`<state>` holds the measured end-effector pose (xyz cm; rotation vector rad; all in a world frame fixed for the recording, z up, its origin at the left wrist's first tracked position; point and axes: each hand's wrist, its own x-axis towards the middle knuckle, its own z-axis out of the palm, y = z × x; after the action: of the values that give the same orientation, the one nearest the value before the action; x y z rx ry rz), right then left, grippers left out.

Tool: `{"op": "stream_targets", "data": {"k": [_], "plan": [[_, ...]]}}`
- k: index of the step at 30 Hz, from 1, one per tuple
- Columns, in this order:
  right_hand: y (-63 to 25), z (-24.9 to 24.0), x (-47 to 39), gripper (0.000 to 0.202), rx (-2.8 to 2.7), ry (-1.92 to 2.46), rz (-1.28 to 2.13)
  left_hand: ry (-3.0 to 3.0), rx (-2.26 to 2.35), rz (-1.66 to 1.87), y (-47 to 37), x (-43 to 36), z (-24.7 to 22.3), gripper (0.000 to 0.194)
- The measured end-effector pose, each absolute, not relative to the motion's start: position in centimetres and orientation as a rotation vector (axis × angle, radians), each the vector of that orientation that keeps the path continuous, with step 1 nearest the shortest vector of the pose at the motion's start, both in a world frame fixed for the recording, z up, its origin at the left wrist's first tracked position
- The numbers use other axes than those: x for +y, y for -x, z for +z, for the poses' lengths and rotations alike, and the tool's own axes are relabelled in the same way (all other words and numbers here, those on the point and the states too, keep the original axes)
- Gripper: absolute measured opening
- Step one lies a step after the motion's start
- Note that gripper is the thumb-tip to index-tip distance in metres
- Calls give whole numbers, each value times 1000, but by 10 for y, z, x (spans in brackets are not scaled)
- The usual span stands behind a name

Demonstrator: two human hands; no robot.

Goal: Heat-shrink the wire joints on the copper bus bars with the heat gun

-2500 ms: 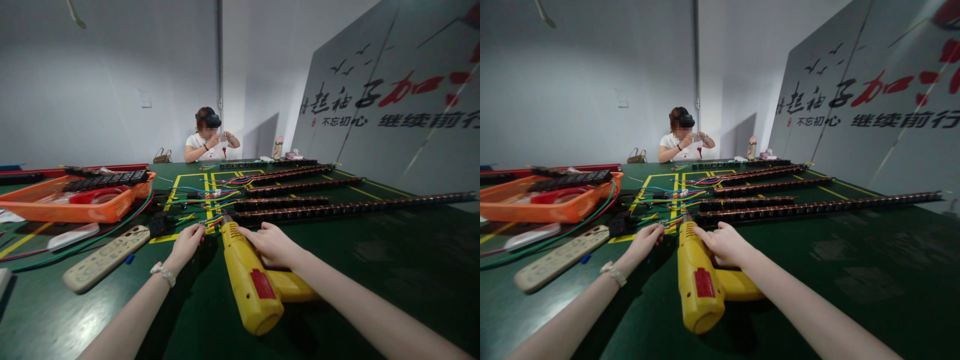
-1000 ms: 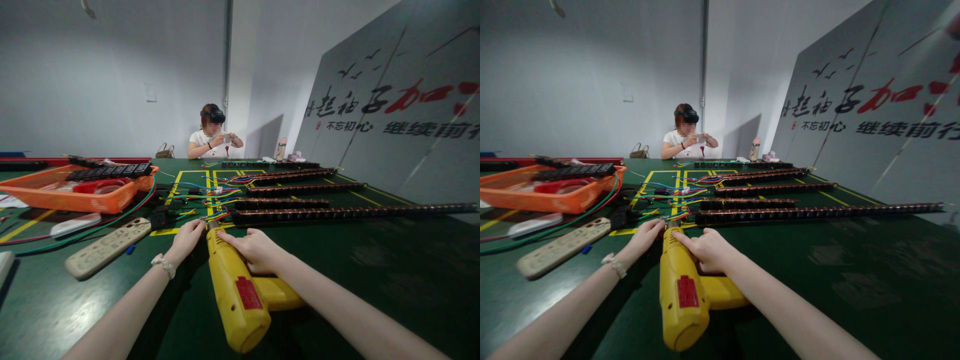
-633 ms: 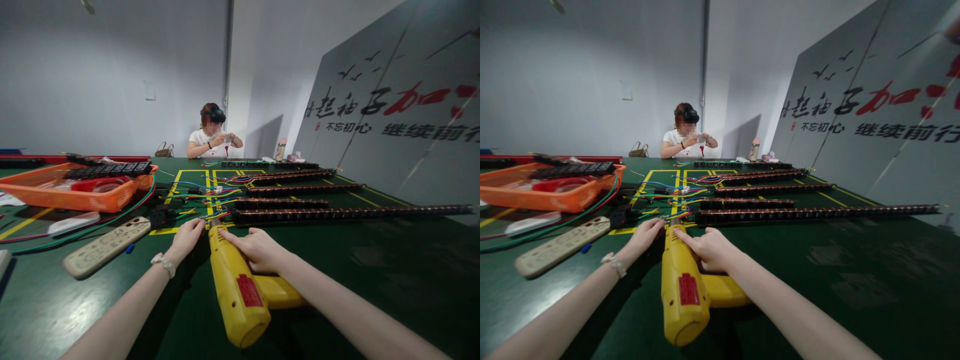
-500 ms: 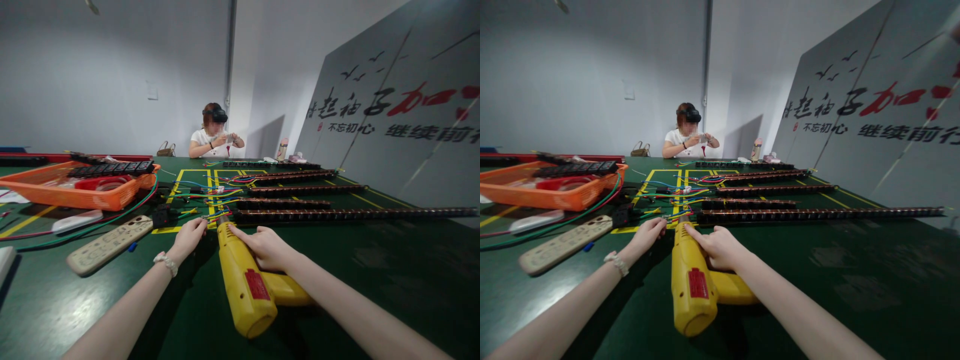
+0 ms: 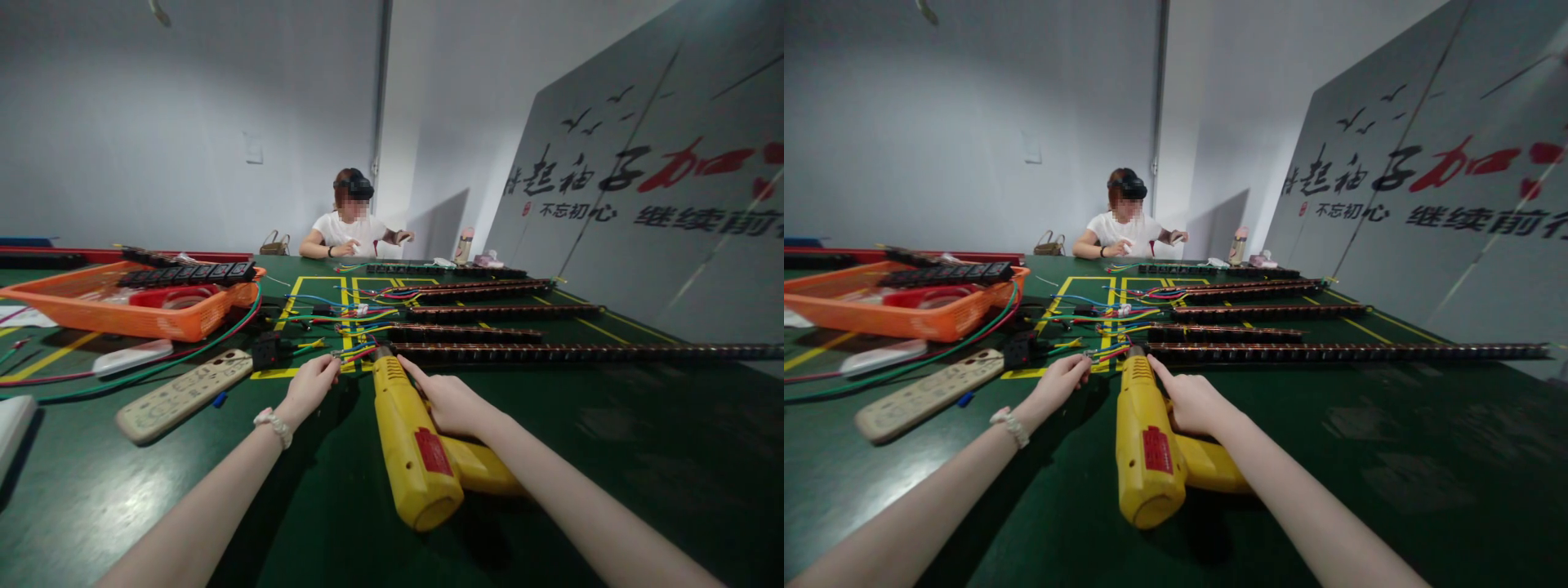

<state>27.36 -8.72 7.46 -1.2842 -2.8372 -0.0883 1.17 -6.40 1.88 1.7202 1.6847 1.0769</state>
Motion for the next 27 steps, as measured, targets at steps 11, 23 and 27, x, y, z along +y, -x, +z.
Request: {"op": "stream_targets", "data": {"k": [11, 23, 27], "plan": [[-264, 79, -97, 92, -2926, 1186, -251, -1763, 1672, 1048, -9, -60, 15, 36], [-232, 75, -101, 96, -2982, 987, -308, -1757, 1697, 1084, -9, -61, 16, 37], [-232, 75, -101, 92, -2954, 1021, -258, -1739, 1690, 1120, -10, -60, 15, 36]]}}
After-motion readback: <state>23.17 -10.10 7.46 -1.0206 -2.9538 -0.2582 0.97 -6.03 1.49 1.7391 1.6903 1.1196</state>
